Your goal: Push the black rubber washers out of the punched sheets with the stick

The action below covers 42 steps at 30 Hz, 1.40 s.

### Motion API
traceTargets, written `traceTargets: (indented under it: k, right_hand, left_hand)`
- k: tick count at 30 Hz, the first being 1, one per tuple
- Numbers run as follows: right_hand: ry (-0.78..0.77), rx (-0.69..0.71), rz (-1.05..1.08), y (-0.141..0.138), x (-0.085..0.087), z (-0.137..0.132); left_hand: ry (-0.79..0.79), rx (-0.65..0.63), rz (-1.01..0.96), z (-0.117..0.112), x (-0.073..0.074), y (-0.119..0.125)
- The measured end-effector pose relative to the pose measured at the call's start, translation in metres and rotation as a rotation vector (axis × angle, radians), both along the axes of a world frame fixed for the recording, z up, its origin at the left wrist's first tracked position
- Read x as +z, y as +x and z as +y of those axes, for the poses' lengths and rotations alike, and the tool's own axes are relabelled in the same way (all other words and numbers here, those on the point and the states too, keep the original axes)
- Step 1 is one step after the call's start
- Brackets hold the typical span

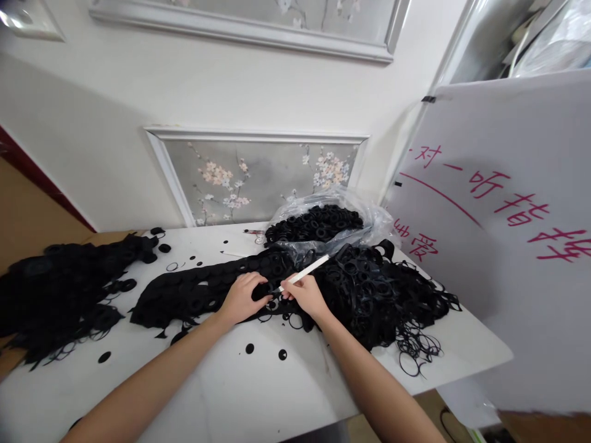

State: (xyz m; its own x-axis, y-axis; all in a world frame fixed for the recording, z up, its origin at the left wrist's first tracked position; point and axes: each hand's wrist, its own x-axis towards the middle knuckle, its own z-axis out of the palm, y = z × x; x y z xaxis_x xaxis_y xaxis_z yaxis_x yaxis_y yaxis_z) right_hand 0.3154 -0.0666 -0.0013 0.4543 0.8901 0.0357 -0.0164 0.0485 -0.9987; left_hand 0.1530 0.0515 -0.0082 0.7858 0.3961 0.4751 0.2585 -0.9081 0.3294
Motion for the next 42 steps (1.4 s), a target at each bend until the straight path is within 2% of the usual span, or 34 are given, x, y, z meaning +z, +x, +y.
traceTargets:
  k: [14, 26, 42]
  right_hand:
    - [0.012, -0.007, -0.118, 0.007, -0.015, 0.008]
    - [0.009, 0.034, -0.207, 0.005, -0.020, 0.006]
    - [-0.003, -0.034, -0.212, 0.006, -0.020, 0.009]
  left_hand:
    - [0.045, -0.021, -0.012, 0.000, -0.002, 0.001]
    - [0.051, -0.036, -0.004, -0.001, 0.000, 0.001]
    - [0.040, -0.044, -0.011, -0.001, 0.001, 0.005]
